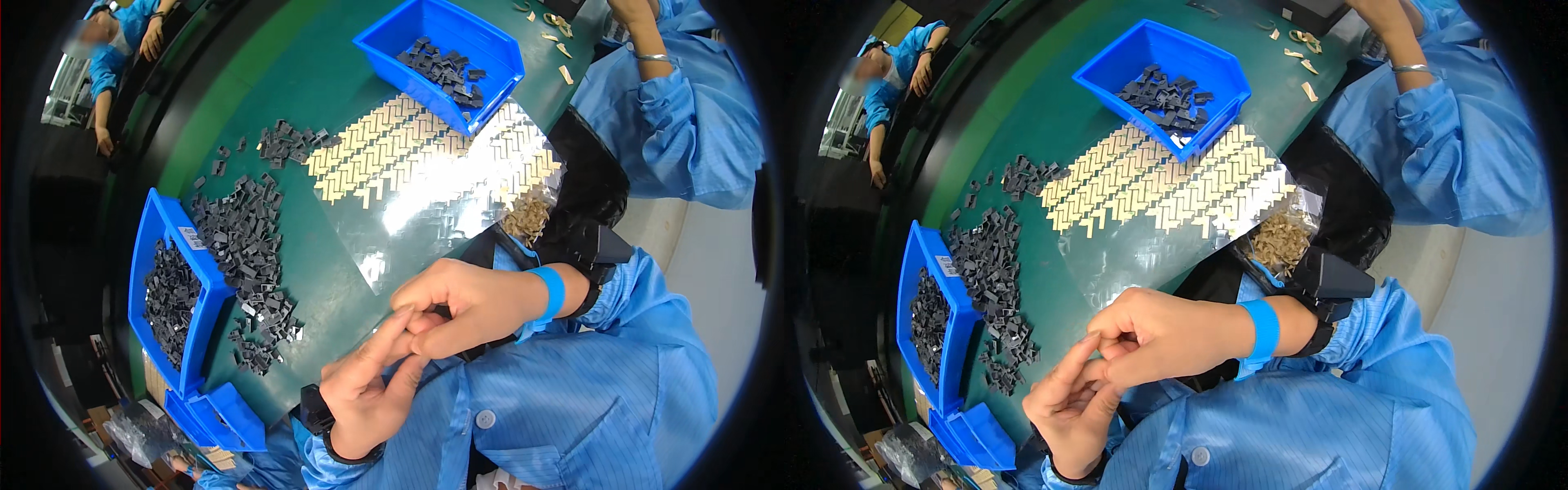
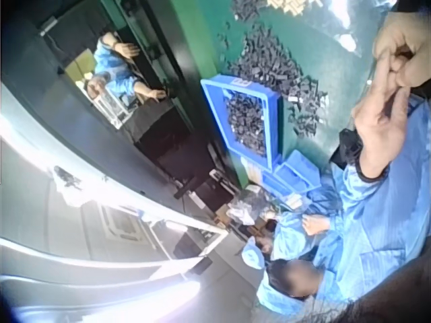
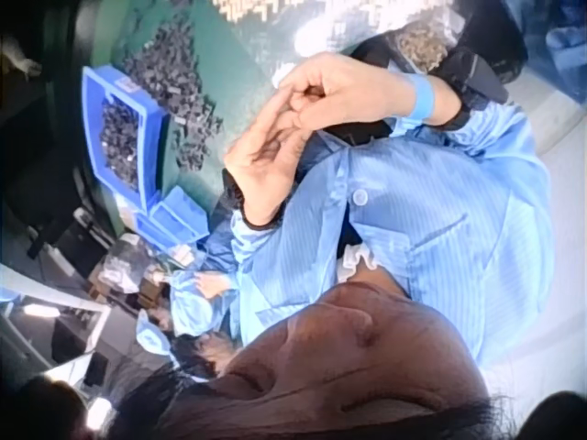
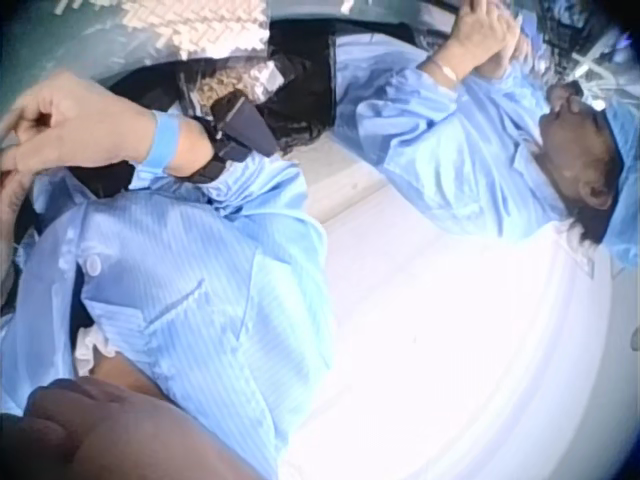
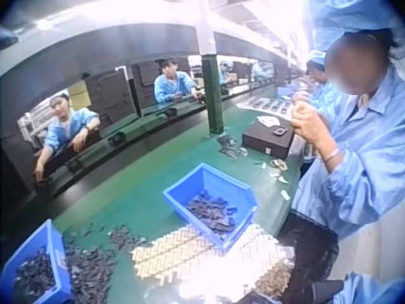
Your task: Manually assembling small black plastic components by hand on a factory line.
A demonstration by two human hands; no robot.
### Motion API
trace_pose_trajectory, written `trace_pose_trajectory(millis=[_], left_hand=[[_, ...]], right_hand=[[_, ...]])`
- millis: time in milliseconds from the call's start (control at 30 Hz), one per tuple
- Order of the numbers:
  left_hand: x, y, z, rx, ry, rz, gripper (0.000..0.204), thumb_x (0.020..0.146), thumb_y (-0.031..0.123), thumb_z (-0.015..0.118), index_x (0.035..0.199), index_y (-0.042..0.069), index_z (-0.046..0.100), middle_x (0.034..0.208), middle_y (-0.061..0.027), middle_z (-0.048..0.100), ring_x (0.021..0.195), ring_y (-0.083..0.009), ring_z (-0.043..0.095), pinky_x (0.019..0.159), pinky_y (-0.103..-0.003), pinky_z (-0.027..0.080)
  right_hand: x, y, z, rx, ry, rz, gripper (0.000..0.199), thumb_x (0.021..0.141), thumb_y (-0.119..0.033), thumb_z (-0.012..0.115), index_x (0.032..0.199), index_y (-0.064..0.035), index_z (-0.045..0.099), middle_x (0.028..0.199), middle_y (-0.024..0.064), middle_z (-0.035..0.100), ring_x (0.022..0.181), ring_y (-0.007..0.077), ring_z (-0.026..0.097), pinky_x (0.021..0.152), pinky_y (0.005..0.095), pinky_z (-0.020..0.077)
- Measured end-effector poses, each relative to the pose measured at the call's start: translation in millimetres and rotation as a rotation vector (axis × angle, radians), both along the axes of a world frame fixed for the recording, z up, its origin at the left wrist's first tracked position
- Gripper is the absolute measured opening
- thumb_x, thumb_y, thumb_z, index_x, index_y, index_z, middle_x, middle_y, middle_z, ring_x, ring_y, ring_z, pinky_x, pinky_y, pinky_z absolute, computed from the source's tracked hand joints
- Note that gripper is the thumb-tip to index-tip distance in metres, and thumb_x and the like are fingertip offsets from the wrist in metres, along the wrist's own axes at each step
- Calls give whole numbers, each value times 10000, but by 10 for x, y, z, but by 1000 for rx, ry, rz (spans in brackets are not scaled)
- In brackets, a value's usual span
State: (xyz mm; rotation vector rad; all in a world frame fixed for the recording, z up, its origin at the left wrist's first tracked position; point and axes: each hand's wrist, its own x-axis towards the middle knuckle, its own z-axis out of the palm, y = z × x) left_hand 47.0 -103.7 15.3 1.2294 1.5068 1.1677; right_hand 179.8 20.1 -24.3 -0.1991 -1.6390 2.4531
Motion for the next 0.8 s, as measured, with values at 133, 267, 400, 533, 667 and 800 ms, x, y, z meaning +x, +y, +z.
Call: trace_pose_trajectory(millis=[133,267,400,533,667,800], left_hand=[[59,-28,-79,73,-263,119,391,757,-72,649,1139,-46,565,934,-185,650,815,-213,642,753,-306,515],[124,-2,-153,145,-617,116,248,832,68,618,1068,-8,600,856,-145,637,713,-195,592,682,-308,515],[81,-99,-234,60,-1129,101,232,868,29,556,1095,24,605,970,-154,636,824,-227,625,757,-370,519],[52,-188,-403,-85,-1487,113,219,891,116,547,1098,77,608,988,-124,631,835,-204,594,722,-349,499],[85,-239,-429,-153,-1637,137,215,899,156,540,1083,72,613,886,-111,637,740,-173,544,666,-326,458],[54,-249,-381,-152,-1519,54,221,915,157,511,1053,19,615,874,-164,641,680,-185,543,650,-339,441]], right_hand=[[10,14,87,-73,76,-52,255,843,-114,617,670,-34,448,630,-19,428,594,40,417,517,235,337],[-5,-14,147,-229,77,-53,266,875,-168,614,722,-24,449,664,1,497,631,46,505,516,236,380],[-42,-96,84,-242,170,-150,283,865,-239,628,737,-48,465,618,12,511,587,43,493,492,210,380],[-126,-53,-85,502,289,-348,278,862,-248,610,718,-69,453,614,47,463,534,144,490,486,272,377],[-223,49,-122,1058,540,-530,279,832,-244,605,690,-80,428,607,30,414,531,192,469,513,314,373],[-192,73,-39,1321,539,-515,259,767,-222,630,675,-83,433,601,21,390,509,166,438,523,287,360]])
